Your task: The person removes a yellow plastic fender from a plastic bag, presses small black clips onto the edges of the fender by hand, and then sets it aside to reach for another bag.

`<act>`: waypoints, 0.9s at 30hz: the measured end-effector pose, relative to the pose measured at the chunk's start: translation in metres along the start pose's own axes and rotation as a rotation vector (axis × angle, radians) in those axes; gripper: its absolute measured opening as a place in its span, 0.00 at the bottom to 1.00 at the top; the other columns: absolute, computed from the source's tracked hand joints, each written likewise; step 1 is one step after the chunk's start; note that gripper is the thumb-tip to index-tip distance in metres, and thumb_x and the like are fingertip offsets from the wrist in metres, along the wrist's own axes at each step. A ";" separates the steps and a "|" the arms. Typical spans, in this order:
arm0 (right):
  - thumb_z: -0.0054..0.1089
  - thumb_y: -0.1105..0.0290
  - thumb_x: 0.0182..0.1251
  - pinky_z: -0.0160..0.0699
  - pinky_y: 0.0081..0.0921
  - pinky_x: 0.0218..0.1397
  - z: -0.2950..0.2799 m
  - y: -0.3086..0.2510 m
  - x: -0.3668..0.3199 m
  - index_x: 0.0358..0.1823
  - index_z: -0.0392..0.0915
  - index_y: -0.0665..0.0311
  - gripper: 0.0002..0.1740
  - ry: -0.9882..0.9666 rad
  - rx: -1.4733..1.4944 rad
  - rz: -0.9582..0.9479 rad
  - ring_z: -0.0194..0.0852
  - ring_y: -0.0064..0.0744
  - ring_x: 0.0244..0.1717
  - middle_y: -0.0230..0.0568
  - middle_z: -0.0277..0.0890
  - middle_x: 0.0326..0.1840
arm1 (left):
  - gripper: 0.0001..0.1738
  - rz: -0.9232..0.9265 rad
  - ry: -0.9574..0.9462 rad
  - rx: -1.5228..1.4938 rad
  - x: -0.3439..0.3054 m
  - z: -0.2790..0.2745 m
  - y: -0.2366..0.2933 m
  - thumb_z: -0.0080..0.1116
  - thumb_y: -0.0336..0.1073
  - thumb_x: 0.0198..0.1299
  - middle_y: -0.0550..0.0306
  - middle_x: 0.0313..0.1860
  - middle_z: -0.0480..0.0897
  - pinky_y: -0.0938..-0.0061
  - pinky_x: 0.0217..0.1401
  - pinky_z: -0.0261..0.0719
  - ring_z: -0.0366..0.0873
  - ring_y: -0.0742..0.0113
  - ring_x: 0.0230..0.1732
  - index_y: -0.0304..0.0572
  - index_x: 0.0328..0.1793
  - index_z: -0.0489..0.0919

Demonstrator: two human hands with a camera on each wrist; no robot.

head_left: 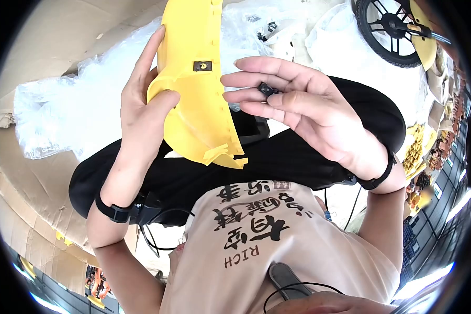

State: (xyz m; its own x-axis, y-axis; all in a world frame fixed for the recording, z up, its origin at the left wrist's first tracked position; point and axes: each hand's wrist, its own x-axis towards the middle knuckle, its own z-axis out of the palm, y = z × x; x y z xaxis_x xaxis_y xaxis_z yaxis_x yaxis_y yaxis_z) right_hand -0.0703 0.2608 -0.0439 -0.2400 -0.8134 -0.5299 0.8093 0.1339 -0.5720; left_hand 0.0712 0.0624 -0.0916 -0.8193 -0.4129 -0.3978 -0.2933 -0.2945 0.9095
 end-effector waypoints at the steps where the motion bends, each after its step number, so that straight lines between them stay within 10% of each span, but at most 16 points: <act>1: 0.41 0.81 0.73 0.67 0.35 0.75 0.003 -0.001 -0.001 0.73 0.58 0.75 0.27 0.002 -0.006 -0.016 0.69 0.48 0.70 0.60 0.68 0.68 | 0.45 -0.002 0.006 -0.006 0.000 0.000 -0.002 0.46 0.22 0.50 0.48 0.53 0.81 0.73 0.60 0.75 0.79 0.69 0.52 0.49 0.80 0.61; 10: 0.44 0.77 0.77 0.80 0.29 0.63 0.002 -0.004 0.000 0.71 0.64 0.72 0.23 -0.014 -0.085 0.016 0.78 0.42 0.62 0.57 0.73 0.64 | 0.44 -0.042 -0.003 -0.043 0.003 0.000 0.004 0.48 0.24 0.51 0.47 0.58 0.79 0.74 0.61 0.75 0.79 0.67 0.54 0.46 0.80 0.61; 12: 0.45 0.77 0.76 0.81 0.28 0.62 0.002 -0.003 0.000 0.70 0.65 0.72 0.23 -0.009 -0.107 0.000 0.79 0.40 0.60 0.57 0.74 0.63 | 0.45 -0.097 -0.028 -0.130 0.003 0.002 0.009 0.47 0.27 0.51 0.43 0.75 0.66 0.66 0.69 0.73 0.71 0.60 0.70 0.35 0.81 0.55; 15: 0.48 0.76 0.75 0.82 0.25 0.59 0.002 -0.004 -0.001 0.69 0.67 0.72 0.22 -0.003 -0.170 -0.004 0.81 0.36 0.56 0.56 0.76 0.62 | 0.41 -0.212 0.075 -0.256 0.003 0.000 0.000 0.53 0.31 0.55 0.46 0.59 0.78 0.69 0.62 0.78 0.79 0.62 0.57 0.33 0.78 0.58; 27: 0.52 0.72 0.77 0.83 0.14 0.46 -0.006 0.000 -0.002 0.59 0.78 0.71 0.15 0.088 -0.159 -0.029 0.82 0.22 0.42 0.55 0.79 0.59 | 0.28 -0.527 0.007 -0.440 0.002 -0.008 0.008 0.55 0.45 0.62 0.49 0.54 0.81 0.67 0.60 0.75 0.80 0.62 0.55 0.32 0.64 0.72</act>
State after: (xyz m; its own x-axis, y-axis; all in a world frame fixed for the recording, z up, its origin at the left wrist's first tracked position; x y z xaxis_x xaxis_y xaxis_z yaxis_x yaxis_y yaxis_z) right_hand -0.0729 0.2656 -0.0472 -0.3135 -0.7662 -0.5610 0.7082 0.2049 -0.6756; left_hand 0.0716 0.0523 -0.0863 -0.6185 -0.1235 -0.7760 -0.4235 -0.7795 0.4616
